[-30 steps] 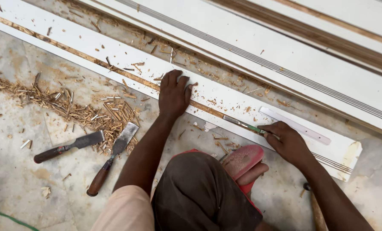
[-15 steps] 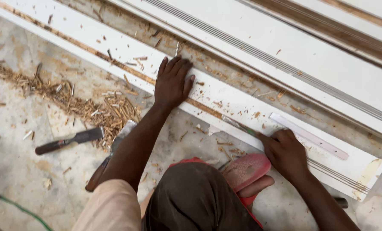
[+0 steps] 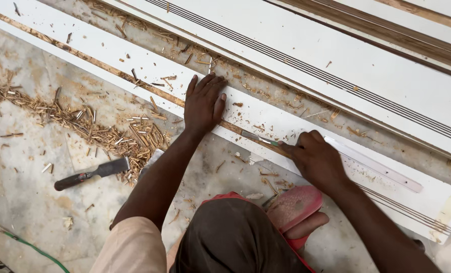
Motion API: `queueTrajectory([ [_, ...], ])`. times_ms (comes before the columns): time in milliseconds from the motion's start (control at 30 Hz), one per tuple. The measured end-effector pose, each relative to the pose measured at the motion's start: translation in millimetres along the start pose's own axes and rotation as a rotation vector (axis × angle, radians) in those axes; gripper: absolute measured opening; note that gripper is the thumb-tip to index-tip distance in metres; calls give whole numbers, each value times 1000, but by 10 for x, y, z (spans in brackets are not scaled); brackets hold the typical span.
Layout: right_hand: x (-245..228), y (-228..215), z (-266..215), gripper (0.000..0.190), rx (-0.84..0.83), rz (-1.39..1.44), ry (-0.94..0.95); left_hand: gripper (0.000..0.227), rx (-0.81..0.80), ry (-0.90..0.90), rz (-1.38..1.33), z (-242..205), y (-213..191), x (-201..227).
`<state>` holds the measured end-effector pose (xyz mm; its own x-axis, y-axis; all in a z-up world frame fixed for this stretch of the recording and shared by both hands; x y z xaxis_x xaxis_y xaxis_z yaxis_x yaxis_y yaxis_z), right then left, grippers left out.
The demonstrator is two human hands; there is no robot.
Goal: The person sits on the floor and uses a hammer and chisel to carve a groove into a long white wooden plank. They repeatedly strike the chisel to remove wood, then use a ruler to measure the groove's depth and width.
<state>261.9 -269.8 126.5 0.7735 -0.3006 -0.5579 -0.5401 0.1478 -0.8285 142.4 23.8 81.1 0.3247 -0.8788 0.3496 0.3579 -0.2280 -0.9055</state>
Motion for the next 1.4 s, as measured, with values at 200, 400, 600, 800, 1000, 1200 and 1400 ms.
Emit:
queueTrajectory([
  [200, 74, -180, -238, 41, -55, -56, 73, 39, 12, 17, 0, 12, 52, -48],
  [400, 133, -174, -366, 34, -11, -2, 79, 38, 6, 3, -24, -37, 3, -15],
  [600, 207, -84, -345, 29, 3, -13, 91, 38, -14, -15, -30, -61, 39, -31],
  [800, 189, -233, -467, 36, -6, -13, 84, 39, 7, 9, -31, -7, -2, -2],
  [1000, 32, 175, 70, 39, -28, -4, -18, 39, -15, -4, -35, -65, 37, 14],
  [1200, 113, -242, -306, 40, -95, -86, 83, 38, -6, -9, -69, -15, 25, -26],
  [1400, 90, -87, -231, 36, -52, -82, 78, 37, 0, 0, -43, -3, 12, -35],
])
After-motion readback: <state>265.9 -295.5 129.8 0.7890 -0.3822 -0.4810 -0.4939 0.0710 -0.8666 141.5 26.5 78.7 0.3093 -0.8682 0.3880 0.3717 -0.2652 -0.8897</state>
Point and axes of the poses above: each hand's wrist, its own z-axis towards the middle knuckle, its own y-axis out of the palm, x = y × z, the point moved 4 cm from there along z, towards the middle knuckle, and after that the axes turned 8 degrees about z, right-handed, at the moved point
